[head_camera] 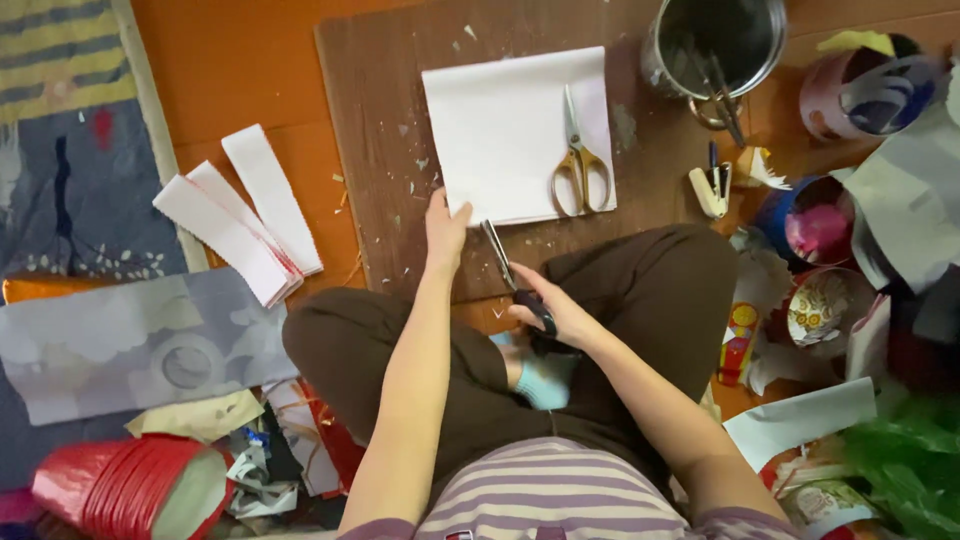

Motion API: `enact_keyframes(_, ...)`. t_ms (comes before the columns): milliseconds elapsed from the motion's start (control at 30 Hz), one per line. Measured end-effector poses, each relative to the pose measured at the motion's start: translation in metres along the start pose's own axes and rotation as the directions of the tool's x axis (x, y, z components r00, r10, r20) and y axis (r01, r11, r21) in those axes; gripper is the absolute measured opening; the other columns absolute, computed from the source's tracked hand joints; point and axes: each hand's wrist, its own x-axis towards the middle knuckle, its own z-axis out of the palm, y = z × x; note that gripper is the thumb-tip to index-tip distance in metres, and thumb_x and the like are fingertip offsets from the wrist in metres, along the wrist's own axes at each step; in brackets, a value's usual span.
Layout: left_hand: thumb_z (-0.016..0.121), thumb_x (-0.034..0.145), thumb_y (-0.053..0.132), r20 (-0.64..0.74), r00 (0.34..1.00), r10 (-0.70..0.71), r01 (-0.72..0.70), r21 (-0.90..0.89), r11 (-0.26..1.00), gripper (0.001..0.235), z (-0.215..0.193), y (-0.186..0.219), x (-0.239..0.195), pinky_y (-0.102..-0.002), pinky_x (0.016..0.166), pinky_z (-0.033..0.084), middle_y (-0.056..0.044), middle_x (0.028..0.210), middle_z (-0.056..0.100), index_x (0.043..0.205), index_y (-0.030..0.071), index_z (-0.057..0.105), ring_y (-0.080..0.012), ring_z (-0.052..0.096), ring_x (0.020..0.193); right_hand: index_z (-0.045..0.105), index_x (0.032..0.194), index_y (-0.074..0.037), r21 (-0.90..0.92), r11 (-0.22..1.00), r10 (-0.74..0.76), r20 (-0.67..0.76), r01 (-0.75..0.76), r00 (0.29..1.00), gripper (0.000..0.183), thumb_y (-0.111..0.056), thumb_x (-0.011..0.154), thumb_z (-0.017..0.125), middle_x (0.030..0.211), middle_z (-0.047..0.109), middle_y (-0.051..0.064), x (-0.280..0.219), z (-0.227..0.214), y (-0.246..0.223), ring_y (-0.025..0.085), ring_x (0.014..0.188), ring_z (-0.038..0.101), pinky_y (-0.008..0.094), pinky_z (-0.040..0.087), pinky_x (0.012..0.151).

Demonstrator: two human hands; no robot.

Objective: Folding a large sheet of paper and cutting it into strips using scissors

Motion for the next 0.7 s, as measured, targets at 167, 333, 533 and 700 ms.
enact_keyframes(167,0.065,0.088,0.002,0.017,1.0,0.023,-0.019,-0.192,0.981,0.046,-0.006,-0.025,0.012,-0.042,0.096,0.051,-0.027,0.126,0.055,0.13,-0.006,0.051,-0.0321,0.06,0.115,0.037,0.148,-0.01,0.238,0.955,0.155,0.104,-0.176,0.982,0.065,-0.038,0.093,0.06,0.138,0.047,0.034,-0.017,0.01,-0.021,0.051,0.13,0.041,0.059,0.033,0.108)
enact_keyframes(333,0.078,0.078,0.005,0.009,1.0,0.028,-0.026,-0.189,0.982,0.056,-0.006,-0.03,0.011,-0.036,0.094,0.049,-0.016,0.118,0.057,0.128,-0.003,0.053,-0.0221,0.056,0.106,0.036,0.15,-0.012,0.348,0.91,0.209,0.08,-0.224,0.975,0.072,-0.043,0.091,0.064,0.139,0.047,0.031,0.009,0.013,-0.01,0.04,0.128,0.046,0.054,0.036,0.107)
enact_keyframes(533,0.084,0.072,0.01,-0.012,1.0,0.028,-0.028,-0.041,0.999,0.06,0.002,-0.025,0.01,-0.043,0.097,0.044,-0.021,0.116,0.058,0.124,0.002,0.054,-0.0317,0.056,0.112,0.028,0.152,-0.009,0.526,0.827,0.206,0.045,-0.199,0.977,0.076,-0.037,0.092,0.066,0.112,0.053,0.028,0.043,0.022,0.008,0.035,0.103,0.056,0.045,0.048,0.083)
enact_keyframes(700,0.083,0.073,0.009,-0.014,1.0,-0.018,0.018,0.019,1.0,0.057,0.0,-0.02,0.009,-0.044,0.096,0.046,-0.023,0.118,0.06,0.121,0.003,0.054,-0.0363,0.057,0.115,0.025,0.153,-0.012,0.61,0.767,0.178,0.092,-0.197,0.98,0.074,-0.028,0.094,0.066,0.078,0.066,0.024,0.052,0.022,0.033,0.029,0.073,0.072,0.038,0.061,0.058)
